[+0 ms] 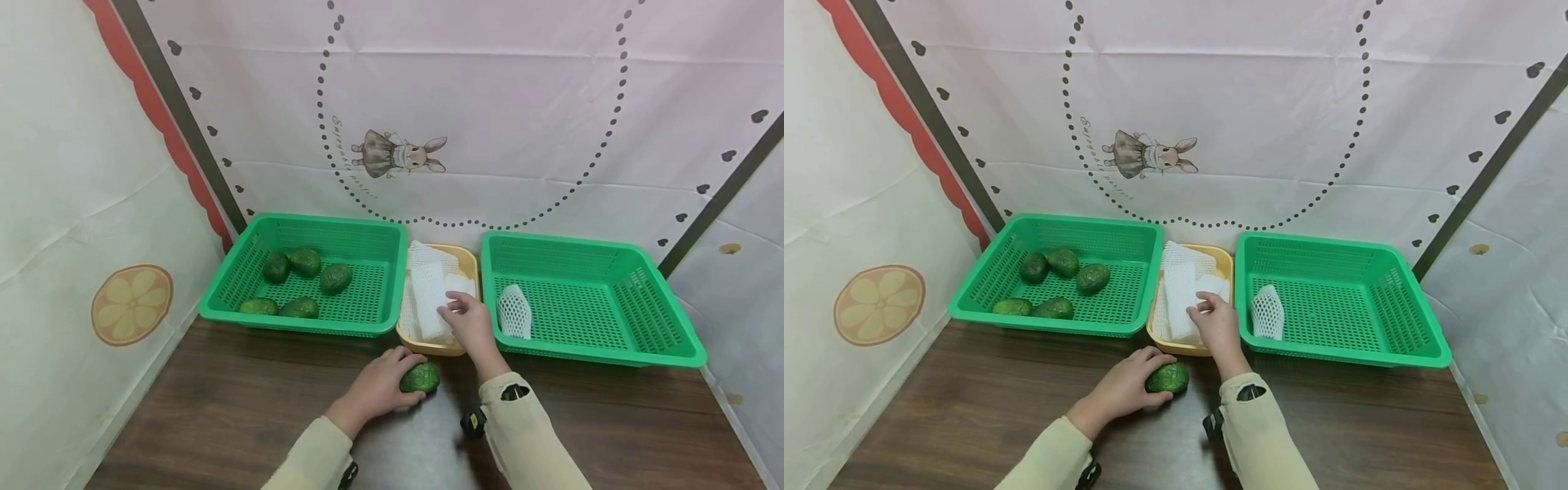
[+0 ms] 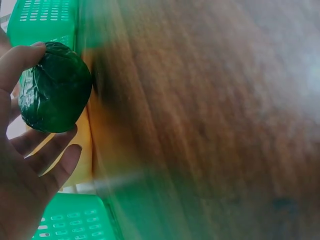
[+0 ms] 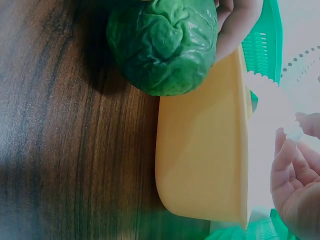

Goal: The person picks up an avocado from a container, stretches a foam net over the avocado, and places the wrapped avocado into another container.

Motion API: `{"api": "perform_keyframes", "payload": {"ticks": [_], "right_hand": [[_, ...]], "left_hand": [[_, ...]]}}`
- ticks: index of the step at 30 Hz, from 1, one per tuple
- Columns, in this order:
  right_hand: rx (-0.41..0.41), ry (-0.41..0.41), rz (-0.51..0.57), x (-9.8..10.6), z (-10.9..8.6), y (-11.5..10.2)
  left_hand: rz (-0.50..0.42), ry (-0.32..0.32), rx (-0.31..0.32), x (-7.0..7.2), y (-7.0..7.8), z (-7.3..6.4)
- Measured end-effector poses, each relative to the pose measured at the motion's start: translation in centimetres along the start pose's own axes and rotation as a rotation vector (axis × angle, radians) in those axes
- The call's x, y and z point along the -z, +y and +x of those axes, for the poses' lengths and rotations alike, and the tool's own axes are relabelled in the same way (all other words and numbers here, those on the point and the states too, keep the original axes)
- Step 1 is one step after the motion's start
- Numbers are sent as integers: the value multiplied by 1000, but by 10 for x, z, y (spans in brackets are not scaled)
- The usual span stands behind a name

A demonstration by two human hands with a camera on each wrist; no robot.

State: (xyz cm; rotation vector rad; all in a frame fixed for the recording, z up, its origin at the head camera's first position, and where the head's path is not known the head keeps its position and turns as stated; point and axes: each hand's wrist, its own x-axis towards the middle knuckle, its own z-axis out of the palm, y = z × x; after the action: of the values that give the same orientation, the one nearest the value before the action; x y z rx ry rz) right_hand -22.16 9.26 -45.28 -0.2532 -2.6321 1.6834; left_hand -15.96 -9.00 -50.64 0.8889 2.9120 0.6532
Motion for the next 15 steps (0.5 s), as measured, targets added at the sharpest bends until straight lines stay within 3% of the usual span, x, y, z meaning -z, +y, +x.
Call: {"api": "perform_keyframes", "payload": {"ticks": [15], "right_hand": [[0, 3, 15, 0, -2, 3]], "left_hand": [[-34, -25, 7, 0, 3, 0]]}}
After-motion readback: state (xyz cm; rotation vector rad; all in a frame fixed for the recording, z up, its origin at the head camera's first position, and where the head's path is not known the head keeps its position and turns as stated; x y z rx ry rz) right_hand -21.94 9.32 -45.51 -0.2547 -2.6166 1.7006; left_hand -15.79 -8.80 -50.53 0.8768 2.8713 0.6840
